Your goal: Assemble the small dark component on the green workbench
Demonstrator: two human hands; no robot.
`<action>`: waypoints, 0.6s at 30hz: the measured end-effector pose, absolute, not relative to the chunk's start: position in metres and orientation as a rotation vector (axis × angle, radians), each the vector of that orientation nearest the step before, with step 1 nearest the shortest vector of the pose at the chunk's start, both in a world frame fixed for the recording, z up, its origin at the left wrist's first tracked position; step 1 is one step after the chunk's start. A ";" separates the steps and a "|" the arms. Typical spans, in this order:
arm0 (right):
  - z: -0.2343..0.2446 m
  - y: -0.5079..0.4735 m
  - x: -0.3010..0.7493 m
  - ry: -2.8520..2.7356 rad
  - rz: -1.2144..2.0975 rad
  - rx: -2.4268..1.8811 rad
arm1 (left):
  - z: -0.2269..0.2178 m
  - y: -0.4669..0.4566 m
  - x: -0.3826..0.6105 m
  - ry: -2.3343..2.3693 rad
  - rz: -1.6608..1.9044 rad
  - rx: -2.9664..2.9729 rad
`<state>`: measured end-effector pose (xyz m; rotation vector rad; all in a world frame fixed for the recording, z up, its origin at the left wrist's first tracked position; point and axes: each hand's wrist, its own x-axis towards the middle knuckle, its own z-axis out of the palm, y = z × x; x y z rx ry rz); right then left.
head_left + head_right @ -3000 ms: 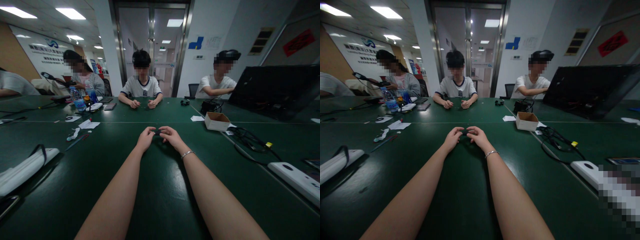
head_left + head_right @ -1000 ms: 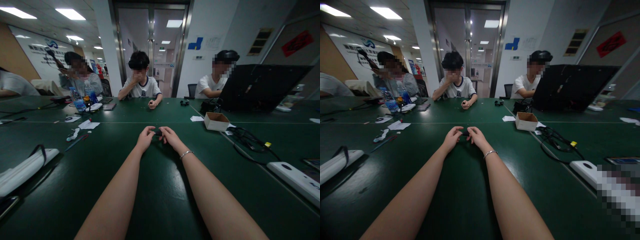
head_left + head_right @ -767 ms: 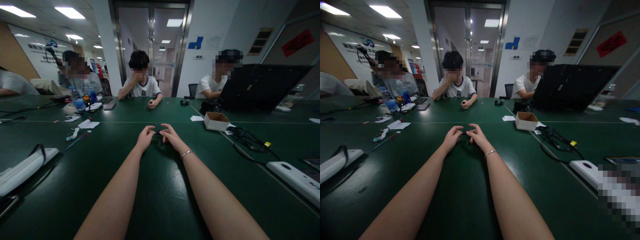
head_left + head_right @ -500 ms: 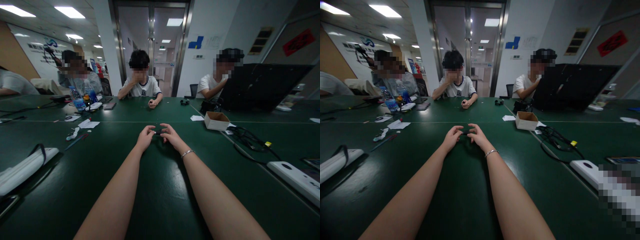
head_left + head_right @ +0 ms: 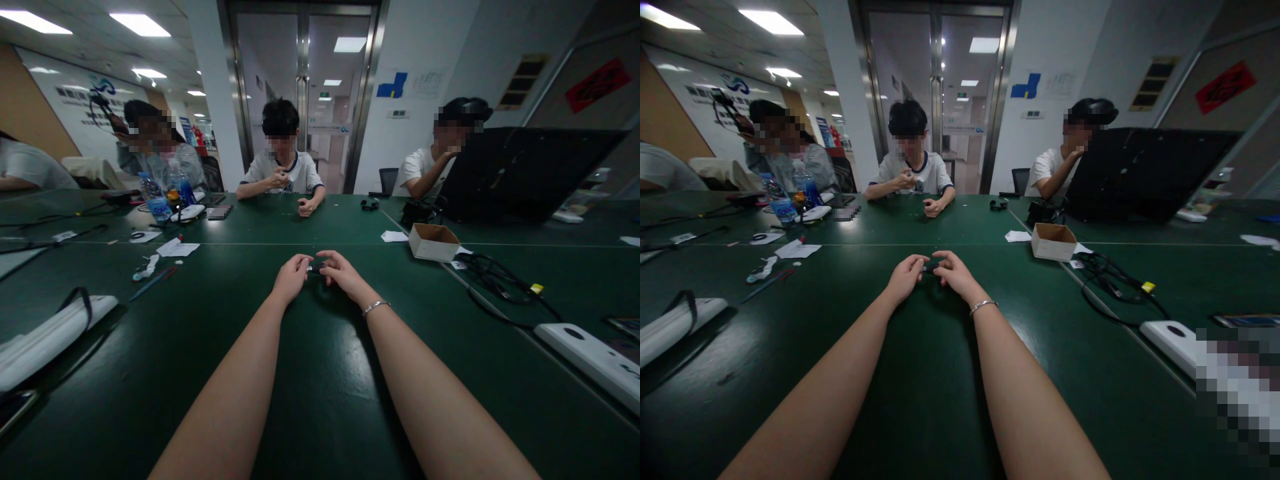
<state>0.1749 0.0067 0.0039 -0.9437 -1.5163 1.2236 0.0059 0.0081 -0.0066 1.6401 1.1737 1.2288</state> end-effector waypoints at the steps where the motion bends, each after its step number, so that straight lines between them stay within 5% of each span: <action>1: 0.004 0.007 0.175 -1.515 1.225 -0.941 | -0.006 0.008 0.006 1.185 1.217 1.645; 18: 0.004 0.006 0.176 -1.452 1.244 -0.950 | -0.012 0.011 0.005 1.213 1.180 1.626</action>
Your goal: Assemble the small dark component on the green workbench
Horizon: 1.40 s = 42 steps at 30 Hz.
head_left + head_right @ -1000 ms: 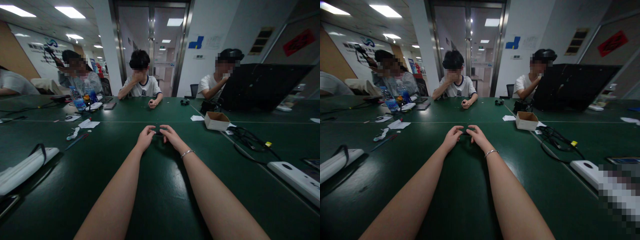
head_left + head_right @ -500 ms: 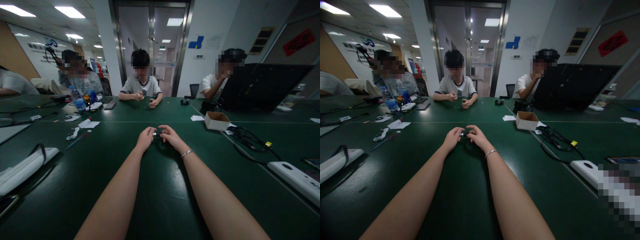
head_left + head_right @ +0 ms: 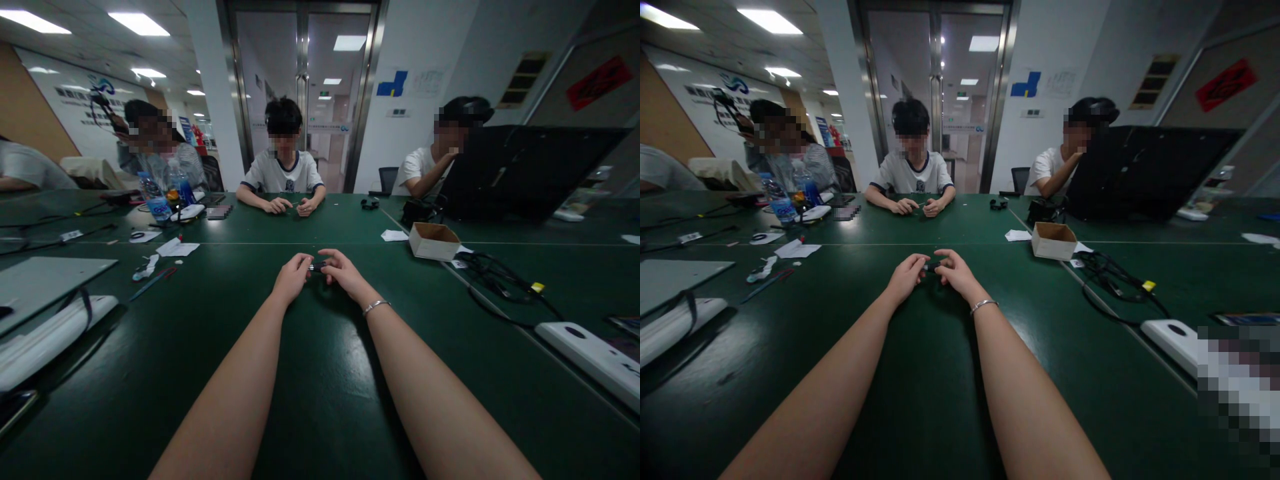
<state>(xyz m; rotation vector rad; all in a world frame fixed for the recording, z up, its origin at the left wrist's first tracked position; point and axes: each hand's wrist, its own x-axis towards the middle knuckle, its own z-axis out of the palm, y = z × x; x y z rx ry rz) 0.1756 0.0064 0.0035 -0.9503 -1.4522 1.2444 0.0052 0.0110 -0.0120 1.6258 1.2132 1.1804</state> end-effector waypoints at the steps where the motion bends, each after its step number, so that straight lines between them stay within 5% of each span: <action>1: 0.003 0.007 0.176 -1.445 1.244 -0.951 | -0.012 0.011 0.005 1.198 1.179 1.609; 42: 0.001 0.008 0.178 -1.442 1.248 -0.910 | -0.006 0.007 0.007 1.192 1.167 1.582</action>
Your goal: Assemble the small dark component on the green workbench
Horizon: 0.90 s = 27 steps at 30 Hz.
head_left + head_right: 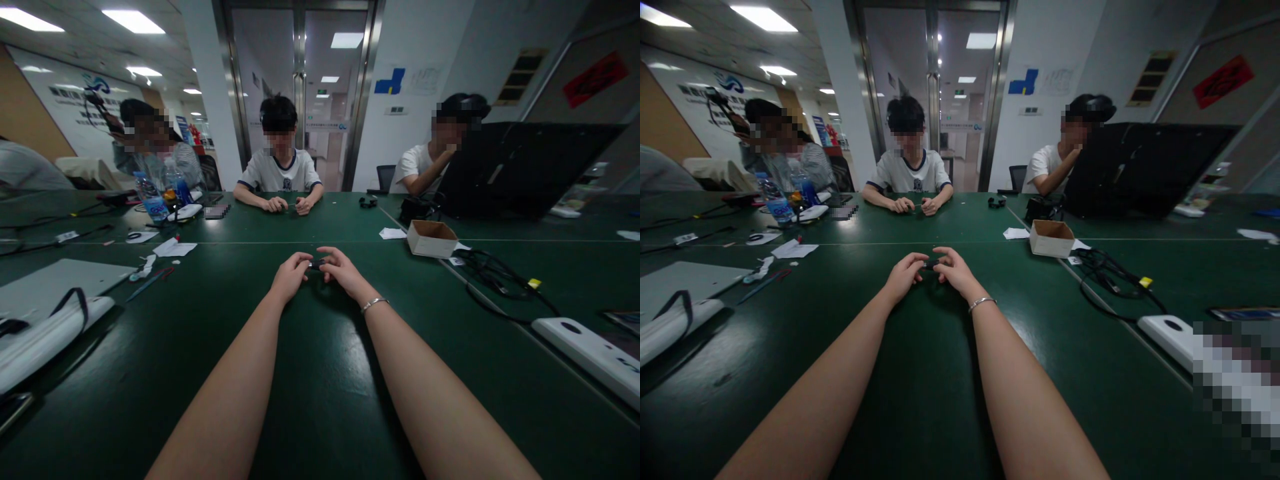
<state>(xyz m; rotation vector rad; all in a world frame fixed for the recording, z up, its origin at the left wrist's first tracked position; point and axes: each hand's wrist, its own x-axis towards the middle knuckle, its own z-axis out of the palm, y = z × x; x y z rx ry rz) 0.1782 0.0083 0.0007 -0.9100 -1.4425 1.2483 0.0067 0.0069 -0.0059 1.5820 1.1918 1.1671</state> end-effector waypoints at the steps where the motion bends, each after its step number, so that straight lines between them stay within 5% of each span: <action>1: 0.001 0.008 0.178 -1.443 1.250 -0.910 | -0.006 0.007 0.007 1.188 1.170 1.582; 27: 0.001 0.009 0.180 -1.408 1.291 -0.924 | -0.011 0.006 0.007 1.162 1.186 1.651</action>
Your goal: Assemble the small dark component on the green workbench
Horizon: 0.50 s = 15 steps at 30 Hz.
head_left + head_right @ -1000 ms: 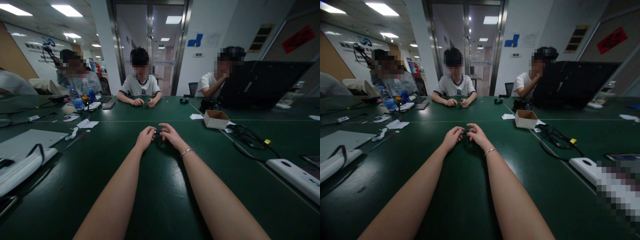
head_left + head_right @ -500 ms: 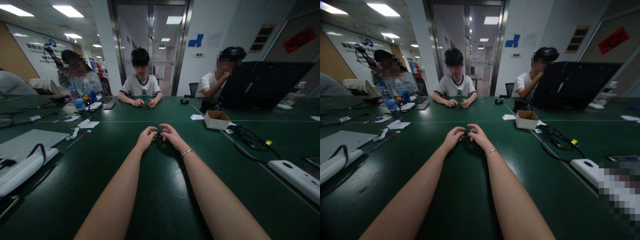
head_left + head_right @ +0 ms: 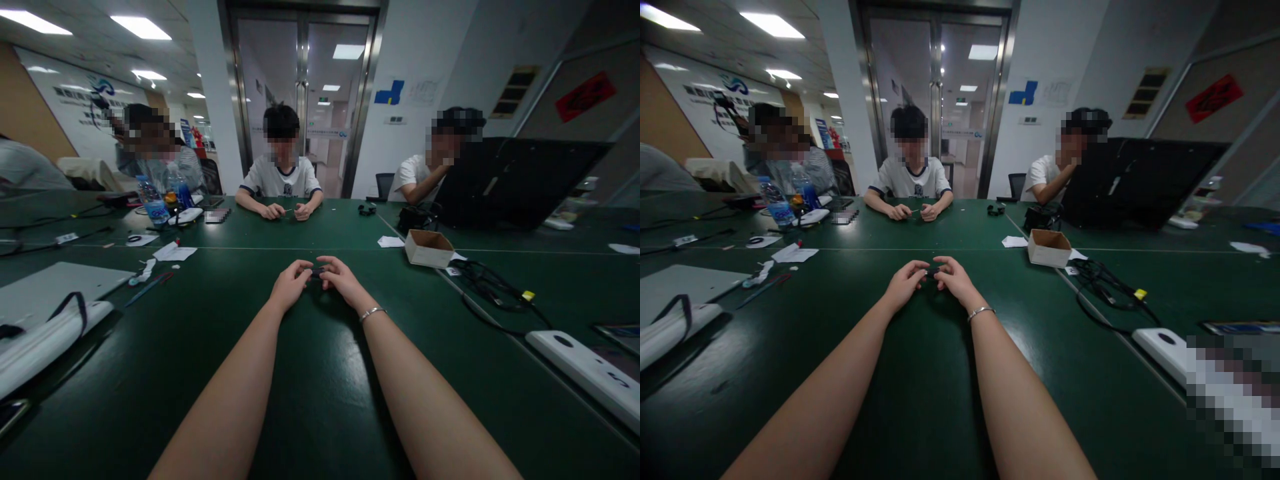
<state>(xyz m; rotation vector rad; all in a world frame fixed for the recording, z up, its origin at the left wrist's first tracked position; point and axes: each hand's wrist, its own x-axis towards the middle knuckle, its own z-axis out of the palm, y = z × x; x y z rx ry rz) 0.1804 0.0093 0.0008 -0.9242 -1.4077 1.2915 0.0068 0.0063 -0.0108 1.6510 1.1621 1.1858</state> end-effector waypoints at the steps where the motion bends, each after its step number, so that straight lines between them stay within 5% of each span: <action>1: 0.001 0.009 0.180 -1.401 1.294 -0.926 | -0.012 0.007 0.007 1.162 1.200 1.663; 15: -0.006 0.016 0.178 -1.402 1.291 -0.939 | -0.007 0.005 0.008 1.189 1.276 1.613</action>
